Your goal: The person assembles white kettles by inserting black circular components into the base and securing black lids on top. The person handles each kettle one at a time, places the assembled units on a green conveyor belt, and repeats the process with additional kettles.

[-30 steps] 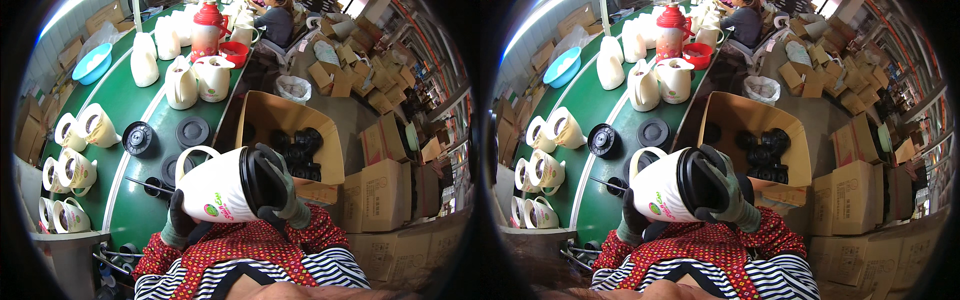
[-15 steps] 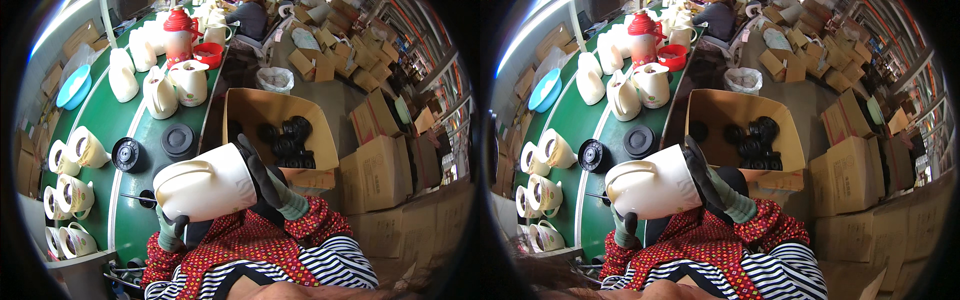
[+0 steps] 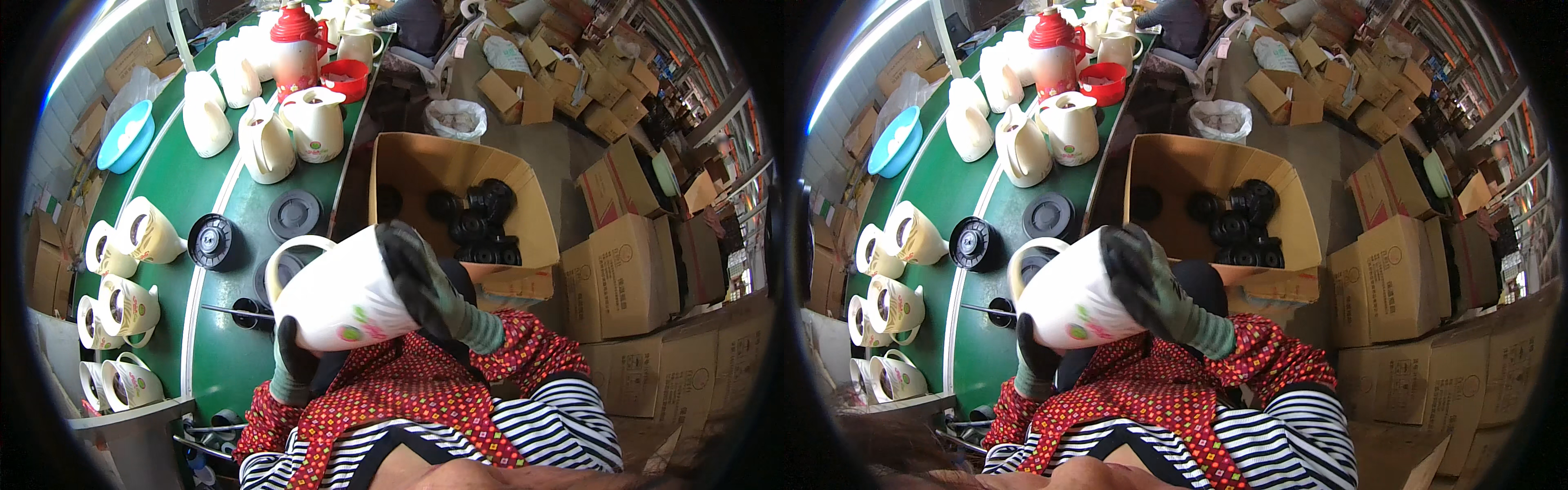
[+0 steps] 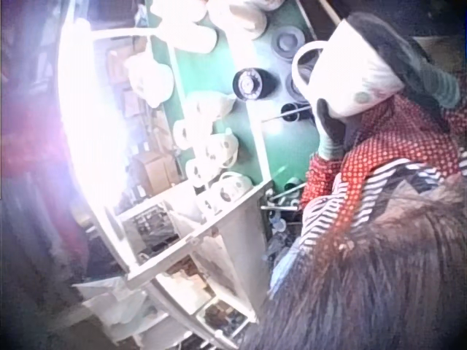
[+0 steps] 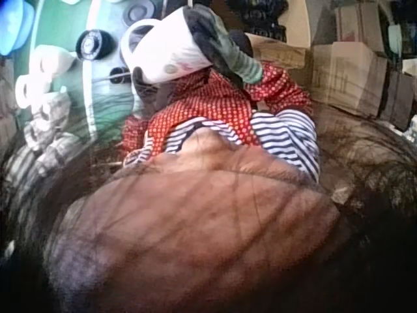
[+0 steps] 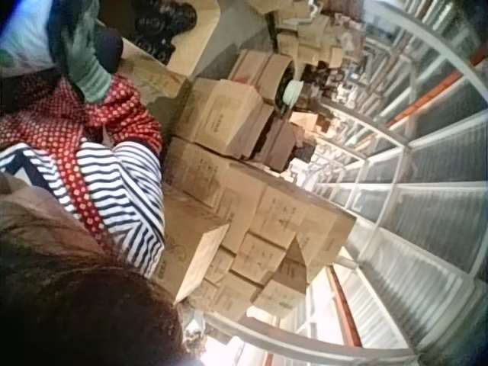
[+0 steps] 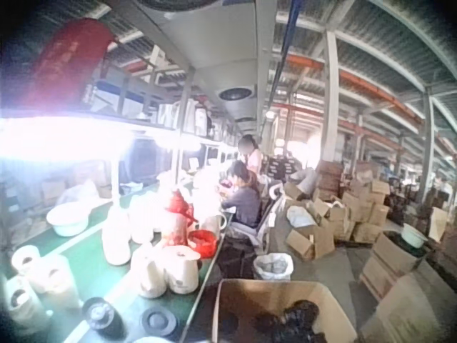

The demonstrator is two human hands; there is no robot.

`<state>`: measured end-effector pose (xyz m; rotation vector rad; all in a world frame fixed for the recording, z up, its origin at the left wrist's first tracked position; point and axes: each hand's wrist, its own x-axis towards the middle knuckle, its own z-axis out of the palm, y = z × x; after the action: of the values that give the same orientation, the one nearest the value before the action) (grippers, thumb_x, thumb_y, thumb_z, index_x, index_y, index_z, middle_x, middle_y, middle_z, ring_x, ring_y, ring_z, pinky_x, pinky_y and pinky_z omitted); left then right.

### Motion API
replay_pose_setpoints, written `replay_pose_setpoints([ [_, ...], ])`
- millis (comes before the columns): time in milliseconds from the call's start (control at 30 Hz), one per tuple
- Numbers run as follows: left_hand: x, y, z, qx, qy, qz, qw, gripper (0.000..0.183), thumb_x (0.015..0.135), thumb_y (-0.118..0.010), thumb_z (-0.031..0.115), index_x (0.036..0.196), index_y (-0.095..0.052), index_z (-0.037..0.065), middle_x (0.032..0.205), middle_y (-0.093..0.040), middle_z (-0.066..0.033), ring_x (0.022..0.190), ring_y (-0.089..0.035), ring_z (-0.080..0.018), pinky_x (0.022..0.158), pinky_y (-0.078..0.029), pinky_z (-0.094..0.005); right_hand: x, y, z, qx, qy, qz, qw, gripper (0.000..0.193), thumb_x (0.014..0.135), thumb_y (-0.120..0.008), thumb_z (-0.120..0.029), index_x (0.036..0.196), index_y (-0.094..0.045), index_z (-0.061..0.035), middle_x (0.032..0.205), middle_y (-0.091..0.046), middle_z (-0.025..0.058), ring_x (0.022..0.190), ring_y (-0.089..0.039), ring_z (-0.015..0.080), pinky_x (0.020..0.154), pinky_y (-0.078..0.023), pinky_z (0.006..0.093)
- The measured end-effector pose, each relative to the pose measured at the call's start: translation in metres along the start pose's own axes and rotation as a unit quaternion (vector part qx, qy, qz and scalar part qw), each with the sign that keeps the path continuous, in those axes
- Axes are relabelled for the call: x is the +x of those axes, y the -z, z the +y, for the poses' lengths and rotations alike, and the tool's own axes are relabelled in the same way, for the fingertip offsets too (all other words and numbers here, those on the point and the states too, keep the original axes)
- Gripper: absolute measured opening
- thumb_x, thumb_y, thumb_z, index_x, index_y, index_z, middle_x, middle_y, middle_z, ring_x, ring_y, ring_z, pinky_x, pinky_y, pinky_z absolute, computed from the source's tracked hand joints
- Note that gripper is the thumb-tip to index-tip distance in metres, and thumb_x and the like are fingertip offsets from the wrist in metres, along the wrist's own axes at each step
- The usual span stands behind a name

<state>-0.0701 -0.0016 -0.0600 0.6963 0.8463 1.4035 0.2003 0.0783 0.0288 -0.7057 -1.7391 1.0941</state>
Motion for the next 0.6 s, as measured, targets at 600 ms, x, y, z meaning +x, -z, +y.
replay_pose_setpoints([
  [600, 0.017, -0.007, 0.063, 0.535, -0.357, -0.164, 0.748, 0.064, 0.076, -0.086, 0.034, 0.128, -0.072, 0.0, 0.149, -0.057, -0.0259, 0.142, -0.05, -0.0436, 0.12, -0.039, -0.0529, -0.016, 0.011, 0.03, 0.317, -0.216, 0.053, 0.922, 0.06, 0.116, -0.047, -0.038, 0.165, -0.038, -0.0038, 0.167, -0.042, 0.0102, 0.153, -0.04, 0.0196, 0.128, -0.029, 0.0377],
])
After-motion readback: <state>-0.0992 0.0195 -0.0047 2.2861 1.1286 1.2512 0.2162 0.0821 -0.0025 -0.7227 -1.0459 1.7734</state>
